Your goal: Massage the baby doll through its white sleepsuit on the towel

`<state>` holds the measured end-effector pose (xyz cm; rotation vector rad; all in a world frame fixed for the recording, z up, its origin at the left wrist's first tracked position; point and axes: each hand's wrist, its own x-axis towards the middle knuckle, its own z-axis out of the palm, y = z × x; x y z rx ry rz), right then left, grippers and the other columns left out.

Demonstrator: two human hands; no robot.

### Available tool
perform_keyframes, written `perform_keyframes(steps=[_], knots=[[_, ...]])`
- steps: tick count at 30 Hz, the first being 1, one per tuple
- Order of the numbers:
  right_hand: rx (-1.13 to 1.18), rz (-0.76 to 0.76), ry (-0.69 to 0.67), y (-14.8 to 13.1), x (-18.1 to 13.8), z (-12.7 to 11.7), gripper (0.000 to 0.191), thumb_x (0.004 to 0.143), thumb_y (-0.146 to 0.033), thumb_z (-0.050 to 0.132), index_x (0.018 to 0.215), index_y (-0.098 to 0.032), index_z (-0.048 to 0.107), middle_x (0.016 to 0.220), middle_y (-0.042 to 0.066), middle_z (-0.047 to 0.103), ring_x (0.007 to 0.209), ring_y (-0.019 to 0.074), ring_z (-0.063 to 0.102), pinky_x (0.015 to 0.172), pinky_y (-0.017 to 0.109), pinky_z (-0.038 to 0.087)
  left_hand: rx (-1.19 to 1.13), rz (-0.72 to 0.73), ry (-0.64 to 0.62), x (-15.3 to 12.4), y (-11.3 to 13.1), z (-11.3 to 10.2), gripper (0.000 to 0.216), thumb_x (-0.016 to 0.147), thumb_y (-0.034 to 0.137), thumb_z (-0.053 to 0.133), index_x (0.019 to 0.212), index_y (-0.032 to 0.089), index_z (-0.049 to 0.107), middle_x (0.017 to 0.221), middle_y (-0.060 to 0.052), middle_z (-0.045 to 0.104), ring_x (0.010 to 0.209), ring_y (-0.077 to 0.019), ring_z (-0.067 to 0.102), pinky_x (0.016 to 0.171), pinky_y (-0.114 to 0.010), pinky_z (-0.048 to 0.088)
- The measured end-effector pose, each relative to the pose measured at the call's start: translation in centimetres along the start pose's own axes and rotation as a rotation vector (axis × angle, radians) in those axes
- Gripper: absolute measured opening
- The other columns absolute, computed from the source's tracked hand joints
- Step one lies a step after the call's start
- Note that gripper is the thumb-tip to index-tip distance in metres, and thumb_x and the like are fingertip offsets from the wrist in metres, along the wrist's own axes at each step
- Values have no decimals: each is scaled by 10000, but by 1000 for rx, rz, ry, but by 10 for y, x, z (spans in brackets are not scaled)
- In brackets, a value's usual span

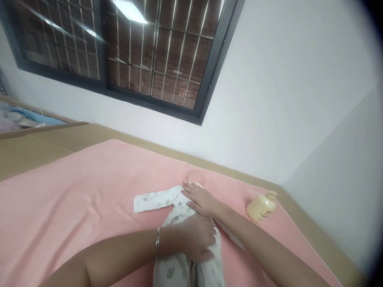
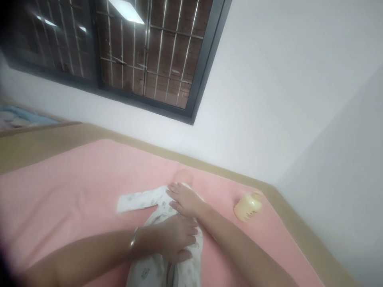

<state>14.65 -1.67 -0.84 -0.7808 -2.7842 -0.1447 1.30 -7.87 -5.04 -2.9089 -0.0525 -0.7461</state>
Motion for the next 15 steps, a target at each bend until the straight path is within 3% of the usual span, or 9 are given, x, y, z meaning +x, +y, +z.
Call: perform_keyframes(steps=[5,10,15], knots=[[-11,61,17,3,4,7,561,965,-420,375,1435,-113,370,1505,147,298,1410,254,223,1157,479,163,-4,-7,-7,0,1,1,197,761,341,566,646,181,569,616,-41,566,672,-205,522,634,-341,406],[-10,56,20,8,9,3,458,921,-327,448,1335,-142,513,1429,130,439,1359,255,336,1147,477,202,-15,5,8,0,0,2,215,761,354,579,628,188,549,597,-32,554,673,-199,514,641,-336,416],[36,107,78,10,4,10,501,935,-359,429,1383,-137,457,1449,140,406,1361,252,337,1138,478,231,-13,8,15,-2,0,3,220,762,356,584,625,187,552,607,-32,555,663,-194,496,655,-340,418]])
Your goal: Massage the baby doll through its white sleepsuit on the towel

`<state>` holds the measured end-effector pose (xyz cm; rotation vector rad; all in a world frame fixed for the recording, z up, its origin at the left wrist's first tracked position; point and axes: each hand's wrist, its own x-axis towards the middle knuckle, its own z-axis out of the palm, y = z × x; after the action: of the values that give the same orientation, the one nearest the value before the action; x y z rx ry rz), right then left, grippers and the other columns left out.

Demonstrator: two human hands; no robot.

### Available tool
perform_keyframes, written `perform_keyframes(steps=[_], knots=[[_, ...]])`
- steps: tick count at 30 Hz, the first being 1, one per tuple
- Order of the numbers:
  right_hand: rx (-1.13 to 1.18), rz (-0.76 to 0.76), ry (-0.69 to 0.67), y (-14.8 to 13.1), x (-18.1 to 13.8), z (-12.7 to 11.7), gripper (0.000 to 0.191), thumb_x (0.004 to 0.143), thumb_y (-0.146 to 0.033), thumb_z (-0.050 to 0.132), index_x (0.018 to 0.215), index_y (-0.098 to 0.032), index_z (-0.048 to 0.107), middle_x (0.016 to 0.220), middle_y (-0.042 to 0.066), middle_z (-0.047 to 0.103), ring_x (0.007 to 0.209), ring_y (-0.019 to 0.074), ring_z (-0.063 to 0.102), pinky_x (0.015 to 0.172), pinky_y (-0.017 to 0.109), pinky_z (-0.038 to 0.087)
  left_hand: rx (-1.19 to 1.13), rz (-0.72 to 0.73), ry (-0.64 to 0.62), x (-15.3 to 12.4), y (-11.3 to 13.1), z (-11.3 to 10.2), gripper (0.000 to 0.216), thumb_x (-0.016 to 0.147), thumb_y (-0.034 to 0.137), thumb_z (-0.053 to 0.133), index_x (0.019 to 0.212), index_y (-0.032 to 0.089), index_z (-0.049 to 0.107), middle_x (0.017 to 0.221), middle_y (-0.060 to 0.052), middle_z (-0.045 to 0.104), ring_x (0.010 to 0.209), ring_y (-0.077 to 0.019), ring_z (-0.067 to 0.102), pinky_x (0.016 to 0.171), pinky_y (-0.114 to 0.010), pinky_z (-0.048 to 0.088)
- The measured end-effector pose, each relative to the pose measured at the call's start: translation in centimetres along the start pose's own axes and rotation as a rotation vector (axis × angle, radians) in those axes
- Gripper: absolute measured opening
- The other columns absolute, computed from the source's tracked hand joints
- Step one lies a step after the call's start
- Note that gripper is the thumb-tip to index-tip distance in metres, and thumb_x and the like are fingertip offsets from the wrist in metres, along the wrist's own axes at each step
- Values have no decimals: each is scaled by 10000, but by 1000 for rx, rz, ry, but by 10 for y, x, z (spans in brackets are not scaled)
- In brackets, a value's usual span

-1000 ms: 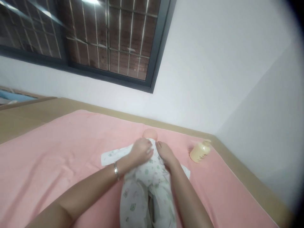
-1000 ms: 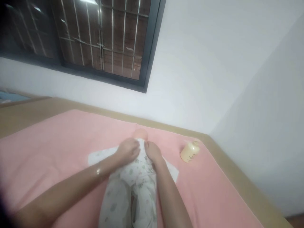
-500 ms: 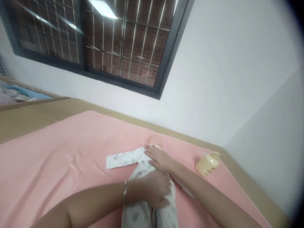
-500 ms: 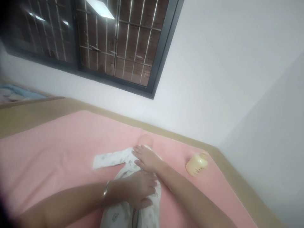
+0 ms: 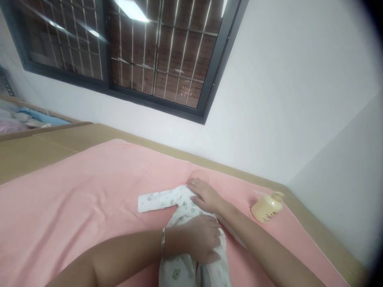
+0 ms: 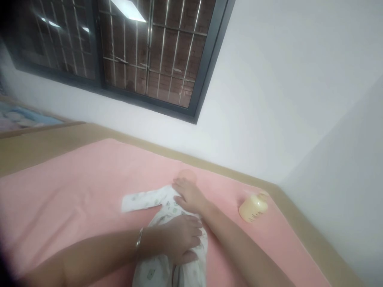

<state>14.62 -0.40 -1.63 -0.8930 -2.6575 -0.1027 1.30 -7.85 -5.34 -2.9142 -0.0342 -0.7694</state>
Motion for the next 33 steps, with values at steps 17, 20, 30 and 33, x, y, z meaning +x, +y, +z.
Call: perform_keyframes(steps=[17,20,30,33], knots=[[45,42,28,-6,-12,1,488,944,-389,425,1375,-163,466,1440,129,422,1350,256,356,1121,495,260,31,6,-10,-1,-1,8,250,776,371,546,618,177,561,592,-28,533,635,-191,477,628,-337,354],[41,39,11,-7,-12,3,499,942,-389,432,1378,-148,461,1441,138,418,1350,256,356,1125,488,252,24,2,-18,-2,-1,10,244,769,362,548,606,181,544,591,-33,531,645,-196,481,608,-333,339],[94,102,54,-8,-12,4,510,927,-396,466,1387,-175,457,1448,129,406,1362,257,340,1128,507,233,17,0,-16,-1,-1,10,230,745,350,561,591,181,538,580,-40,527,644,-203,495,598,-341,356],[89,111,17,-9,-10,3,503,932,-392,457,1381,-167,465,1443,131,413,1357,259,350,1129,511,229,42,21,-16,-1,-2,11,223,747,356,563,612,178,561,585,-40,530,653,-206,509,600,-340,363]])
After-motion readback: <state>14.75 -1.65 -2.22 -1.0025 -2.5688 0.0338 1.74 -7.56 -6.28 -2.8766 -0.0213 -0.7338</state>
